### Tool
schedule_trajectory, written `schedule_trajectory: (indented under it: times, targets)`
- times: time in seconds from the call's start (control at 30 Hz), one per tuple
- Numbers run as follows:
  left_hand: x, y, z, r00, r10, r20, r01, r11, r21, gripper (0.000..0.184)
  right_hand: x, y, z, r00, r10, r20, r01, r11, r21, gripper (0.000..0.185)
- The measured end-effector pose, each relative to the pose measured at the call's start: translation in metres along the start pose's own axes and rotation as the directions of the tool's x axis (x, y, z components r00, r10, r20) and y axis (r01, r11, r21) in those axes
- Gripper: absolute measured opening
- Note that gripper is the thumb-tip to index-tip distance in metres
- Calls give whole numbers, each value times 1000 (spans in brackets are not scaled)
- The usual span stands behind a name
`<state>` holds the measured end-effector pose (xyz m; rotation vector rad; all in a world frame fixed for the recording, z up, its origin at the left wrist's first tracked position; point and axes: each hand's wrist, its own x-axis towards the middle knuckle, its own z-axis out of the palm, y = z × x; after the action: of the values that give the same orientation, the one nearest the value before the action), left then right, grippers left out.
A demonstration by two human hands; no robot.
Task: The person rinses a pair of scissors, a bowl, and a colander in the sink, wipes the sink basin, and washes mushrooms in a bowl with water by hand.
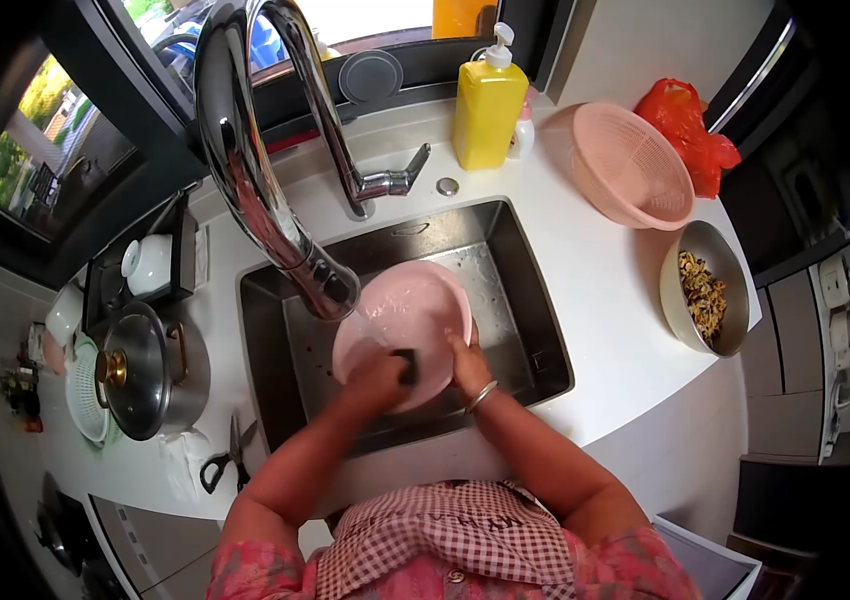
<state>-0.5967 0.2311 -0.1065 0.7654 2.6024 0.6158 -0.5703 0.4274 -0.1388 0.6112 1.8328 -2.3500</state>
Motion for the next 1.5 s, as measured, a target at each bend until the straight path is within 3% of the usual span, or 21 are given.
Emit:
schedule_trajectory:
  times: [0.07,0.13,0.17,0.27,0.37,0.4,0.43,0.5,0.6,0.7,0.8,0.87,0.9,0.97,1.0,1.07,1.13,1.2,1.3,1.43,1.5]
  targets:
    - [5,-29,23,952,-255,-169,285,940,189,29,-7,-9,8,1000,10,-22,-12,990,-139,64]
    - [31,-36,24,887,-184,-423,225,973,50,26,-7,-6,13,995,-101,-12,98,982,-162,63]
    - [42,-37,25,829,-160,-536,181,983,-13,24,-7,-1,9,999,-31,30,34,992,-123,62]
    - [73,-13,31,852,73,-519,-265,914,-307,25,-4,-5,0,986,122,109,-120,992,-28,61]
    - [28,42,-25,961,272,-58,-271,870,-412,24,-1,-7,-1,983,171,69,-176,981,77,59]
    - [11,29,-18,986,104,129,-69,966,-250,25,0,-5,-2,984,174,30,-176,977,119,58]
    - [1,10,-16,992,14,129,-11,1000,-24,25,2,-4,-3,984,176,-10,-172,972,161,57]
    - [-6,-22,-8,986,-145,79,100,904,415,24,-2,-6,1,995,101,6,-101,994,-35,60]
    - [30,-33,-2,854,-342,-392,244,929,-279,26,7,17,1,988,129,79,-110,972,-206,64]
    - [55,17,19,916,-26,-400,-64,975,-211,29,2,13,2,975,133,177,-93,972,-214,62]
    - [18,57,-14,980,157,125,-50,793,-607,26,-2,3,-6,957,266,115,-270,963,16,57]
    - [5,48,-41,909,-33,415,82,991,-102,29,-2,0,-2,985,170,42,-172,983,65,57]
    - [-3,38,-51,843,-175,509,96,979,179,31,-3,-1,-1,992,121,42,-120,992,-33,57]
    - [1,-18,-15,989,-145,-15,146,976,160,32,-4,-1,3,998,24,58,-10,973,-230,58]
    - [2,-35,0,950,-122,-288,168,976,139,33,-2,6,3,996,61,68,-48,982,-183,57]
    - [26,-5,4,825,-489,-285,321,818,-477,32,9,24,0,987,131,98,-122,988,-98,54]
    - [33,21,11,977,-98,-187,55,973,-224,31,-6,1,4,969,198,147,-204,979,25,49]
    - [21,49,9,983,131,-127,-178,847,-501,28,-3,-3,-3,943,293,155,-304,951,54,43]
    - [-24,44,-20,996,-79,30,85,884,-459,24,-7,-18,-5,917,384,107,-396,908,139,48]
    - [-102,39,-37,817,-264,-513,24,904,-426,17,-6,-14,2,945,319,77,-326,936,130,61]
    - [-147,45,-47,679,-426,-598,24,826,-562,17,-15,-45,18,944,327,43,-327,945,-16,67]
